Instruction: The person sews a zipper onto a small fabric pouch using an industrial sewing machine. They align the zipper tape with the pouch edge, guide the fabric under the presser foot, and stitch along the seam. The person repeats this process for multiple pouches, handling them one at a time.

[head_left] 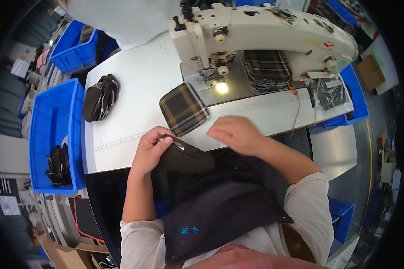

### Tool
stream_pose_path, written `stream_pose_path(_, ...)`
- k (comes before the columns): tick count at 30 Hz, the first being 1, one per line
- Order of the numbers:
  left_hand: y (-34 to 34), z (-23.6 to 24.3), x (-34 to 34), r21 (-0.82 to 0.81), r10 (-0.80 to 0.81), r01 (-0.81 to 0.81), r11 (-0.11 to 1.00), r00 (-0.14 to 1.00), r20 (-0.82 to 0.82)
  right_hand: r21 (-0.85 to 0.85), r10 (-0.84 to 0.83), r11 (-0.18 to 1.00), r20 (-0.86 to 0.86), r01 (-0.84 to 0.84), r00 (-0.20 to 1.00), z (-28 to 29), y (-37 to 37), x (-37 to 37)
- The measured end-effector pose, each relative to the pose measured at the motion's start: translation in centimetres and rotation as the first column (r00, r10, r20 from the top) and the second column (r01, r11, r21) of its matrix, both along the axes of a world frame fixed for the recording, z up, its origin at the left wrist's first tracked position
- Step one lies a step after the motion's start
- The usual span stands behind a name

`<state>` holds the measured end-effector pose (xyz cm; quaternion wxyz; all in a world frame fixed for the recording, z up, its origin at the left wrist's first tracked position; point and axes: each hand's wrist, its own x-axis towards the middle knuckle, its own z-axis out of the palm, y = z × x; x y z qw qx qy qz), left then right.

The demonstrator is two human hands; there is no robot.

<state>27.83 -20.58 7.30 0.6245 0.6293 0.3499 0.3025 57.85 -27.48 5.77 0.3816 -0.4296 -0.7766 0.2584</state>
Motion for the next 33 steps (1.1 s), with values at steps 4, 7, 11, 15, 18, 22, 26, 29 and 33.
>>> stream_pose_path(4, 3.9, 2.4, -0.9, -0.02, -0.107, 0.106, 0.994, 0.994, -0.015, 0.289, -0.056, 0.956, 0.349, -0.051, 0.936, 0.3, 5.3, 1.2)
stream_pose_path(7, 7.2, 3.8, -0.6, -0.012, -0.148, 0.149, 0.989, 0.989, 0.029, 0.482, -0.138, 0.862, 0.515, -0.153, 0.846, -0.7, 8.7, 1.1)
stream_pose_path(11, 12.3, 4.9, 0.3, -0.031, -0.357, 0.362, 0.932, 0.928, 0.107, 0.434, -0.066, 0.864, 0.598, -0.254, 0.798, -2.1, 10.2, 1.2)
stream_pose_path(15, 15.2, 5.0, 4.6, 0.024, -0.374, 0.383, 0.923, 0.911, -0.172, 0.501, -0.094, 0.817, 0.605, -0.286, 0.79, -2.3, 9.4, 1.2)
stream_pose_path(18, 16.0, 2.7, 7.6, 0.001, -0.321, 0.335, 0.942, 0.903, -0.287, 0.517, -0.043, 0.799, 0.559, -0.307, 0.828, -2.5, 9.3, 1.1)
stream_pose_path(22, 15.5, 0.1, 9.3, 0.214, -0.219, 0.376, 0.902, 0.823, -0.524, 0.497, 0.046, 0.79, 0.535, -0.358, 0.844, -3.1, 9.3, 1.7)
stream_pose_path(26, 15.1, -0.2, 9.4, 0.323, -0.193, 0.405, 0.856, 0.828, -0.527, 0.526, 0.002, 0.795, 0.497, -0.303, 0.868, -2.4, 9.2, 2.4)
stream_pose_path(29, 14.9, -0.2, 9.3, 0.362, -0.174, 0.397, 0.843, 0.839, -0.515, 0.576, -0.117, 0.786, 0.497, -0.225, 0.86, -1.1, 9.4, 2.5)
stream_pose_path(33, 14.9, -0.4, 9.2, 0.39, -0.16, 0.401, 0.829, 0.838, -0.522, 0.7, -0.177, 0.692, 0.399, -0.174, 0.9, -1.7, 9.8, 1.7)
